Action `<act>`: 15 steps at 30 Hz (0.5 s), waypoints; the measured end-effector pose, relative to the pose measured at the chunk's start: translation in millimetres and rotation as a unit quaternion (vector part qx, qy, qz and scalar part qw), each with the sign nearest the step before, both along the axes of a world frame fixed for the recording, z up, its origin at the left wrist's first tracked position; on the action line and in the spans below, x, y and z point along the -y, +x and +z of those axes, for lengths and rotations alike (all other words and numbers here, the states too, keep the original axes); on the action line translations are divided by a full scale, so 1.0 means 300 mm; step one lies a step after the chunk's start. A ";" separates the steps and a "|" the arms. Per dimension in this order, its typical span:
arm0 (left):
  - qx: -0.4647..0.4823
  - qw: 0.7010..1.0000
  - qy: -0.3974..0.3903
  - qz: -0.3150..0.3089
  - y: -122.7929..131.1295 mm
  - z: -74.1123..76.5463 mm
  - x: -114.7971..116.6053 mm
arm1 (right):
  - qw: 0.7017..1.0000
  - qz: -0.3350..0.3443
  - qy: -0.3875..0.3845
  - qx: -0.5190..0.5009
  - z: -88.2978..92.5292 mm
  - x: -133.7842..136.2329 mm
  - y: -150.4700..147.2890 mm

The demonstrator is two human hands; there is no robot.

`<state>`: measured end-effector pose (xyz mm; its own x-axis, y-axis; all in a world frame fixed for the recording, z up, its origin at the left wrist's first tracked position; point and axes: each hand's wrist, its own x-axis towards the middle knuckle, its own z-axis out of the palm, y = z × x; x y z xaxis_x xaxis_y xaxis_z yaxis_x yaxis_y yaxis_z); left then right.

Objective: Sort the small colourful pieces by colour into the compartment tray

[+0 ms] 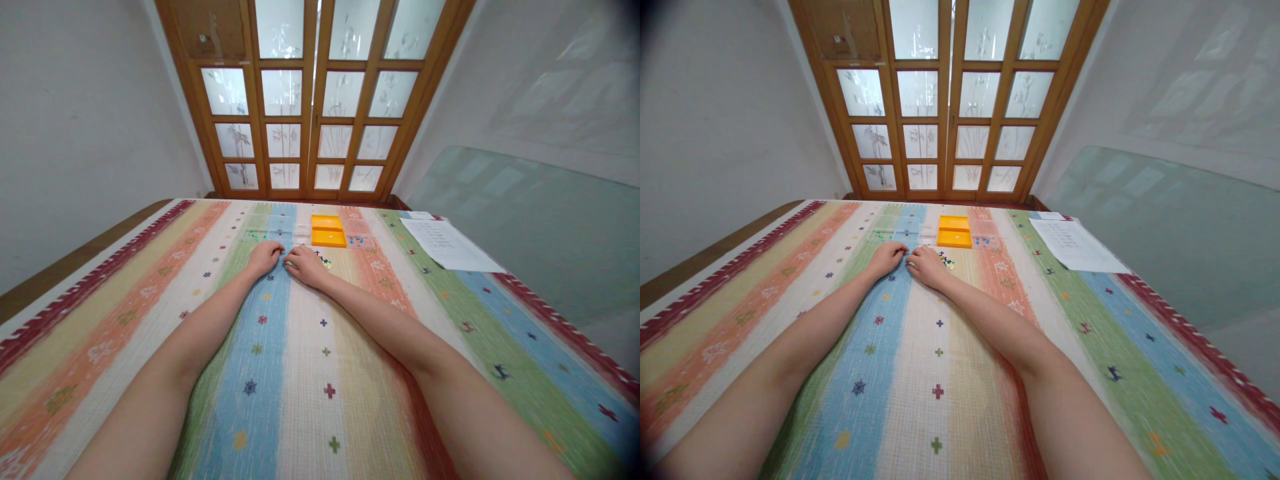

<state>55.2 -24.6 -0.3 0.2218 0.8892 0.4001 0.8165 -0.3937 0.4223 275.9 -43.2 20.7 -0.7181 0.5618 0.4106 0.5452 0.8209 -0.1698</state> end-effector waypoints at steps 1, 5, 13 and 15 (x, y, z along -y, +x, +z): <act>-0.001 1.000 -0.001 0.003 0.001 0.000 0.000 | 1.000 -0.003 0.004 0.008 0.001 -0.001 -0.013; -0.014 1.000 -0.004 0.001 0.001 0.004 0.001 | 0.999 -0.015 0.019 0.028 0.005 -0.010 -0.042; -0.016 1.000 -0.014 0.005 0.002 0.007 0.004 | 0.999 -0.029 0.008 0.021 -0.016 -0.032 -0.040; -0.015 1.000 -0.015 -0.001 0.001 0.009 0.006 | 1.000 -0.017 0.007 -0.005 -0.020 -0.041 -0.033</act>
<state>55.6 -26.4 2.5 0.2356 0.9002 0.3663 0.8278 -0.3833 0.4096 266.0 -30.9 14.8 -0.6953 0.5794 0.4253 0.5706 0.8048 -0.1636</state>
